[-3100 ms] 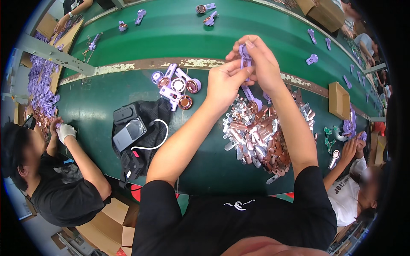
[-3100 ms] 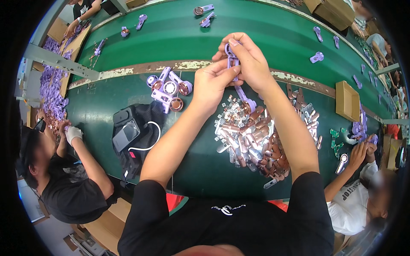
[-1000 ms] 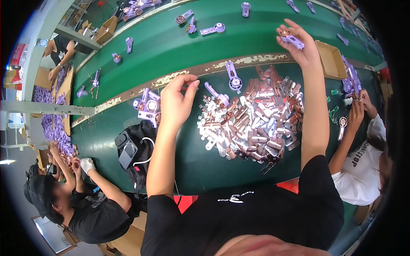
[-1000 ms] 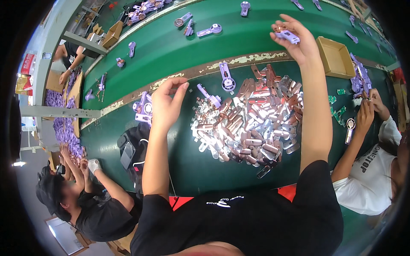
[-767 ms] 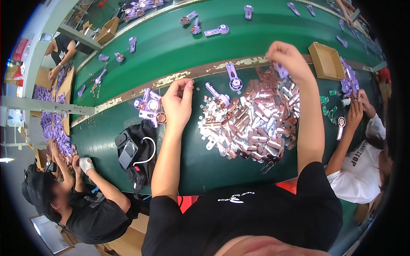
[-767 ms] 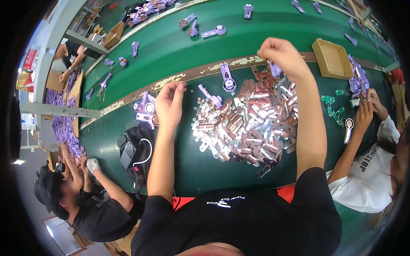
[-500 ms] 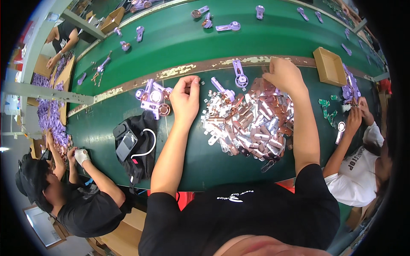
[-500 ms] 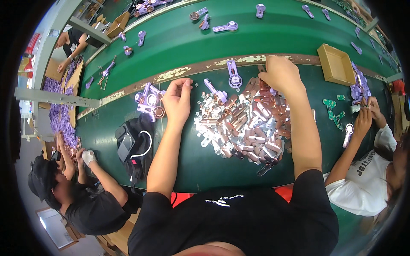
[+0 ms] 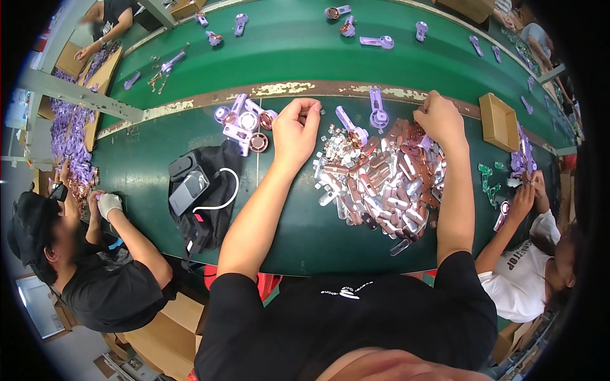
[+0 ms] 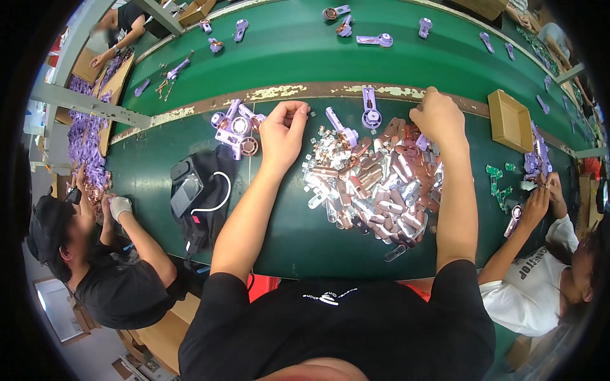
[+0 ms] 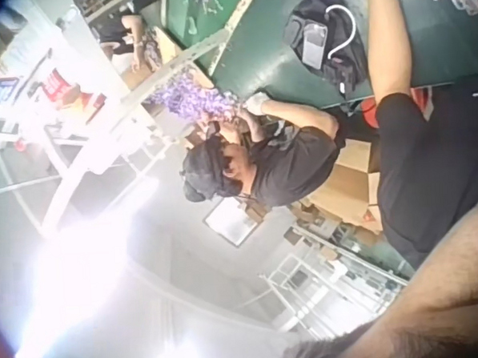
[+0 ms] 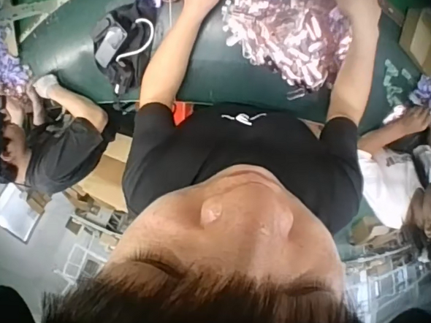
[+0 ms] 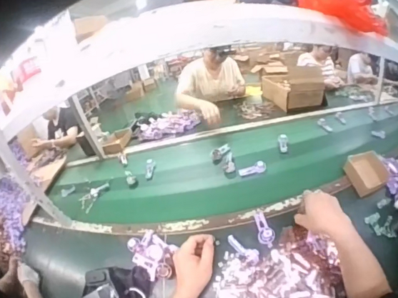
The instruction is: The person assembles handheld devices by fitting small metal pieces and plastic components into plastic casings by hand.
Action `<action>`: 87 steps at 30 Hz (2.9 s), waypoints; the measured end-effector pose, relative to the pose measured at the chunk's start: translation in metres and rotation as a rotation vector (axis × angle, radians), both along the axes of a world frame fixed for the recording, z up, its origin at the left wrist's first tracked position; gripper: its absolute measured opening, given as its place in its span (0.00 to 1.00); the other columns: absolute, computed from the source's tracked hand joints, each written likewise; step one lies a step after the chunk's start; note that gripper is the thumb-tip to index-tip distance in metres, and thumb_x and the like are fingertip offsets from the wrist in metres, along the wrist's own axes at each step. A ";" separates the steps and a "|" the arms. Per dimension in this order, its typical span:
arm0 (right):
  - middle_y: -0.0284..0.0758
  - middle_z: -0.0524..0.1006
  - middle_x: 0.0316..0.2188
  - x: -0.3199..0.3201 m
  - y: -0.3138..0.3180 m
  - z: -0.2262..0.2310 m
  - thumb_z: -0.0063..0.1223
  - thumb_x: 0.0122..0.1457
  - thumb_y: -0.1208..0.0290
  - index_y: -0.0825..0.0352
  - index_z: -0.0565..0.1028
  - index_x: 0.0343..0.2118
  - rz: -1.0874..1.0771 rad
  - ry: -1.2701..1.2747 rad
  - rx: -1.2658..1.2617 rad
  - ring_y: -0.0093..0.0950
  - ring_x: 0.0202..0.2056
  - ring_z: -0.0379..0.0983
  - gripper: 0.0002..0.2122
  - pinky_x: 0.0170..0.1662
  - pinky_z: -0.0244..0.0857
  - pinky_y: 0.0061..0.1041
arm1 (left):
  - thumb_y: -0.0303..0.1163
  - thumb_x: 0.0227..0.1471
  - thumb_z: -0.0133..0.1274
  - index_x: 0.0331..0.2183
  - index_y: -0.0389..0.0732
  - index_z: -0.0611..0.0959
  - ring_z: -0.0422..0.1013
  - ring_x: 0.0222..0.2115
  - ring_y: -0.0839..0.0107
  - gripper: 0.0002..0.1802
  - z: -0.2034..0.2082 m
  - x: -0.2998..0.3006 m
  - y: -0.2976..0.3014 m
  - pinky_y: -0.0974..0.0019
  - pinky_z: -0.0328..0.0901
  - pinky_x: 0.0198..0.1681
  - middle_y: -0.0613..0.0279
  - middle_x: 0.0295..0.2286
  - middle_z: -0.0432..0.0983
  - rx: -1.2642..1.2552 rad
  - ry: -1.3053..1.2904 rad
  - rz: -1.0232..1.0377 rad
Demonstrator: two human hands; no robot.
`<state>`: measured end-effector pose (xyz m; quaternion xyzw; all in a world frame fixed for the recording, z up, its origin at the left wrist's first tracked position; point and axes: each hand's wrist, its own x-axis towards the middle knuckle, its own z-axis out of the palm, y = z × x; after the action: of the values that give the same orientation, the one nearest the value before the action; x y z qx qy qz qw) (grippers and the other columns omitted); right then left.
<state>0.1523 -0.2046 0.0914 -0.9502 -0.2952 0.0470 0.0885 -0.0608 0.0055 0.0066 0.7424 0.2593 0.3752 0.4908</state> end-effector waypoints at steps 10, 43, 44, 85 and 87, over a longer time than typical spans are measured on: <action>0.52 0.83 0.35 0.010 0.001 -0.028 0.56 0.52 0.67 0.71 0.81 0.33 0.027 -0.057 -0.097 0.49 0.40 0.81 0.12 0.46 0.75 0.46 | 0.27 0.59 0.60 0.36 0.34 0.85 0.75 0.25 0.79 0.06 -0.001 0.002 -0.003 0.72 0.70 0.31 0.61 0.28 0.82 0.005 0.014 -0.012; 0.36 0.78 0.27 -0.074 0.021 0.011 0.65 0.52 0.72 0.67 0.75 0.29 0.595 -0.085 0.653 0.37 0.30 0.78 0.08 0.32 0.71 0.36 | 0.32 0.65 0.57 0.54 0.32 0.81 0.79 0.36 0.78 0.20 0.052 0.001 -0.055 0.73 0.73 0.41 0.59 0.39 0.85 -0.472 -0.112 -0.356; 0.37 0.76 0.26 -0.085 0.026 0.010 0.67 0.51 0.75 0.66 0.75 0.30 0.660 -0.197 0.666 0.38 0.30 0.77 0.08 0.30 0.69 0.34 | 0.32 0.65 0.57 0.55 0.32 0.80 0.78 0.37 0.77 0.21 0.056 0.000 -0.062 0.72 0.73 0.42 0.59 0.40 0.84 -0.500 -0.094 -0.385; 0.40 0.77 0.31 -0.069 0.019 0.021 0.61 0.56 0.74 0.69 0.77 0.32 0.652 0.296 0.575 0.39 0.33 0.78 0.05 0.37 0.71 0.37 | 0.17 0.63 0.50 0.48 0.27 0.76 0.81 0.39 0.69 0.11 0.053 0.002 -0.060 0.68 0.78 0.45 0.52 0.39 0.82 -0.642 0.081 -0.493; 0.39 0.77 0.30 -0.073 0.019 0.018 0.61 0.56 0.74 0.68 0.77 0.32 0.649 0.255 0.574 0.39 0.32 0.78 0.05 0.37 0.71 0.36 | 0.17 0.63 0.50 0.48 0.27 0.76 0.81 0.40 0.69 0.11 0.053 0.000 -0.062 0.67 0.78 0.46 0.52 0.40 0.82 -0.632 0.066 -0.525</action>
<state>0.0797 -0.1851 0.1089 -0.7321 -0.5657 0.1051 0.3647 -0.0607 -0.0567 0.0596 0.6075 0.1792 0.1152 0.7652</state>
